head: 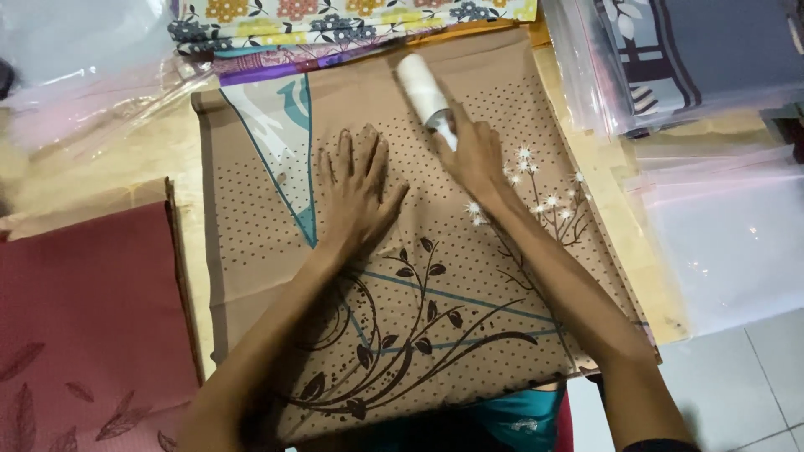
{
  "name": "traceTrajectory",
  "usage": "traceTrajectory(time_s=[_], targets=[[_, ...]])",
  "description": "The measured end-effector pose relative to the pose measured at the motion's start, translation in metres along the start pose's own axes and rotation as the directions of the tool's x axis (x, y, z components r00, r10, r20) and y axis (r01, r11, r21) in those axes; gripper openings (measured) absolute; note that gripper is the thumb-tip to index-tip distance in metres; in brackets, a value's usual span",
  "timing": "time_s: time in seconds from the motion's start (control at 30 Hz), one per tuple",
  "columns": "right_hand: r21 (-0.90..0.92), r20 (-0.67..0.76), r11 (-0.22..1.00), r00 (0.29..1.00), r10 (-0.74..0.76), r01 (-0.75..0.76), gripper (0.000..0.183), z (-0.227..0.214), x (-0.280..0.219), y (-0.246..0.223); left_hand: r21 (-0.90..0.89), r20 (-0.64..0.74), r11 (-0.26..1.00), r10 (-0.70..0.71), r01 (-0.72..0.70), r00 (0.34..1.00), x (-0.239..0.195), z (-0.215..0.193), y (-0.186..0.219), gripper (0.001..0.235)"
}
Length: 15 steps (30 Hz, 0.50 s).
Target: The person uses a lint roller to clean a patterned piece of fabric laid out on a table. They roll the sticky roller across the surface to remove lint and debris, then fold the fabric and continue cleaning the folded sections.
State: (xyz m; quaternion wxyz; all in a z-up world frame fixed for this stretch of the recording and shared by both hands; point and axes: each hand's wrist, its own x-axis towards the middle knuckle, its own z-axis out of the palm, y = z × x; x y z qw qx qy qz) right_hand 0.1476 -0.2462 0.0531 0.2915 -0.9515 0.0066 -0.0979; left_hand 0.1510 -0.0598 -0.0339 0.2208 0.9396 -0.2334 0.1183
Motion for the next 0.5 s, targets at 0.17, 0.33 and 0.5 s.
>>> traceTrajectory(time_s=[0.17, 0.33, 0.5], targets=[[-0.143, -0.135, 0.976, 0.980, 0.145, -0.164, 0.034, 0.016, 0.039, 0.112, -0.007, 0.005, 1.000, 0.008, -0.008, 1.000, 0.000, -0.007, 0.002, 0.073], [-0.212, -0.247, 0.929, 0.936, 0.250, -0.304, 0.032, -0.017, 0.060, 0.175, -0.006, -0.007, 1.000, 0.001, -0.001, 1.000, 0.001, -0.005, 0.001, 0.074], [0.270, -0.231, 0.915, 0.902, 0.365, -0.301, 0.023, -0.072, 0.066, 0.149, -0.002, 0.223, 0.995, -0.094, 0.097, 0.970, 0.010, -0.027, 0.002, 0.084]])
